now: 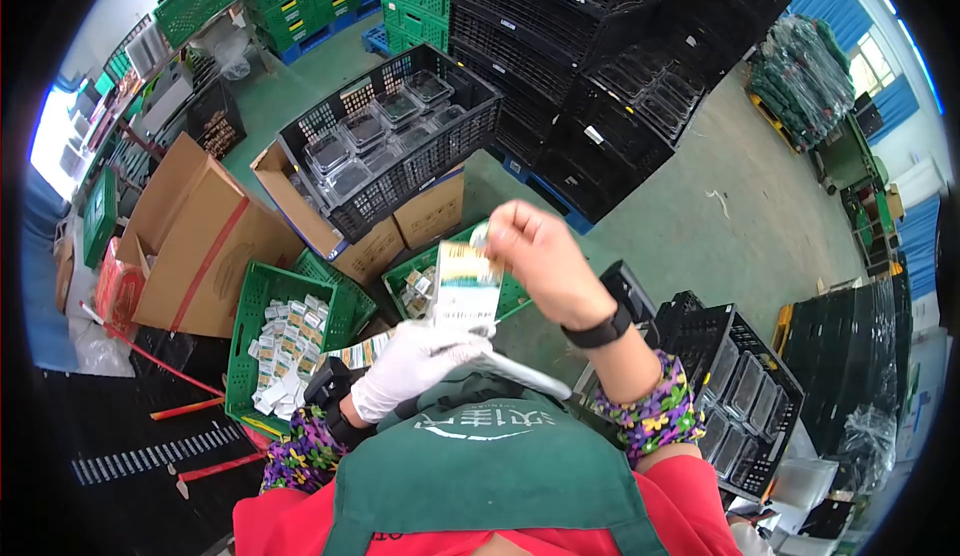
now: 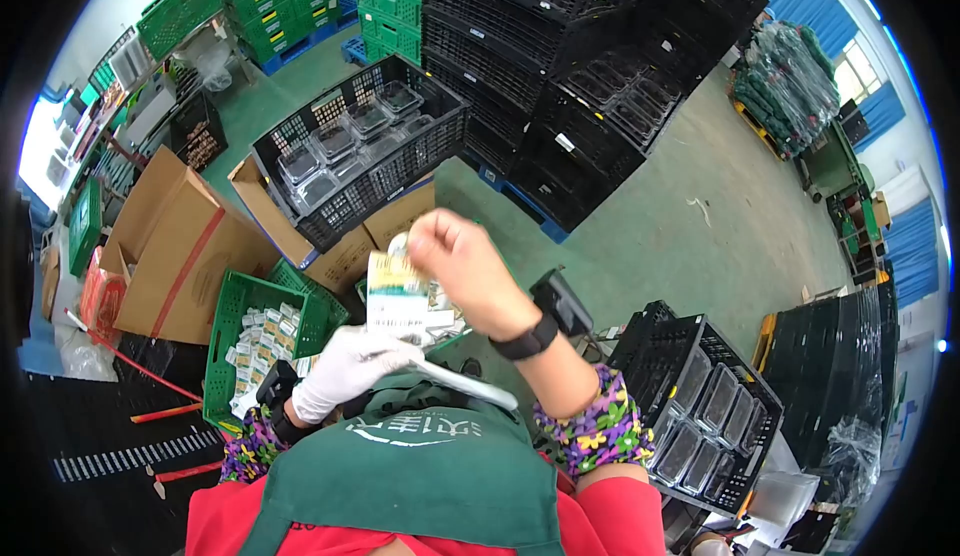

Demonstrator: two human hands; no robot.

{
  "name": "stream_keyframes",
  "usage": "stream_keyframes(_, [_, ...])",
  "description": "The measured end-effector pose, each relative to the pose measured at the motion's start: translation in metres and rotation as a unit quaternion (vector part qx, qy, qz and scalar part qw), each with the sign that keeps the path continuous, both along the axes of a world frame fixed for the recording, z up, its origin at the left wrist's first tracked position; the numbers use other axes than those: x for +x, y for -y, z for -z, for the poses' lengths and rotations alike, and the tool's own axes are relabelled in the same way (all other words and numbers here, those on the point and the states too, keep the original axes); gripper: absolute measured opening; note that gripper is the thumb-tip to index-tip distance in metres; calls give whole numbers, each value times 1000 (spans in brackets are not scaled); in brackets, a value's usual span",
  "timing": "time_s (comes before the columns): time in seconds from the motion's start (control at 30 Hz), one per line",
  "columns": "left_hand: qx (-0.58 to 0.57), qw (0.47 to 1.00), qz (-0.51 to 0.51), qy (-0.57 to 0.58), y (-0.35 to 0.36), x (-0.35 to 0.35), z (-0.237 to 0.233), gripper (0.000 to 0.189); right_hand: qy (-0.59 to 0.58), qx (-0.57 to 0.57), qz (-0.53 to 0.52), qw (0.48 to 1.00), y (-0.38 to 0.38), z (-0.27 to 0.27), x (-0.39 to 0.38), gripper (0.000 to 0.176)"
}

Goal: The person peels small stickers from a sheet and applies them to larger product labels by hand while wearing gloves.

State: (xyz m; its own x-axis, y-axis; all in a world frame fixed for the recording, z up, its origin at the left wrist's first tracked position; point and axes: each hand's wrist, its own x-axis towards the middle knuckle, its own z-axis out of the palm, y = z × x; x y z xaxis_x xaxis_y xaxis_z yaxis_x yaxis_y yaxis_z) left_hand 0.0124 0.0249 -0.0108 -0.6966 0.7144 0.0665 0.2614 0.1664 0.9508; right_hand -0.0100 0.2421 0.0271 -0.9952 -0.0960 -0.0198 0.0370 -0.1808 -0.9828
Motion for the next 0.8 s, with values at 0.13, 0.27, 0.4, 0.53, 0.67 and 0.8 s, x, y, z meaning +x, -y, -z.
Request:
stream_keyframes(0.13, [-51,998,12,23,3,11,2,17,-18,-108,61,992,-21,-5,-28,10])
stream_keyframes(0.27, [4,997,-79,21,4,9,-3,16,19,124,53,991,-9,-2,0,14])
stream_keyframes(0.4, [26,993,-109,-45,5,3,2,17,49,171,0,984,7,17,34,13])
stream_keyframes(0.53, [37,994,-101,-37,7,0,-7,18,-14,220,17,975,12,13,42,15])
stream_keyframes(0.67, [34,994,-101,38,5,3,-8,18,-43,246,21,968,16,12,45,18])
stream_keyframes(0.8, [51,993,-107,-4,3,5,-9,18,-118,423,77,895,24,11,44,26])
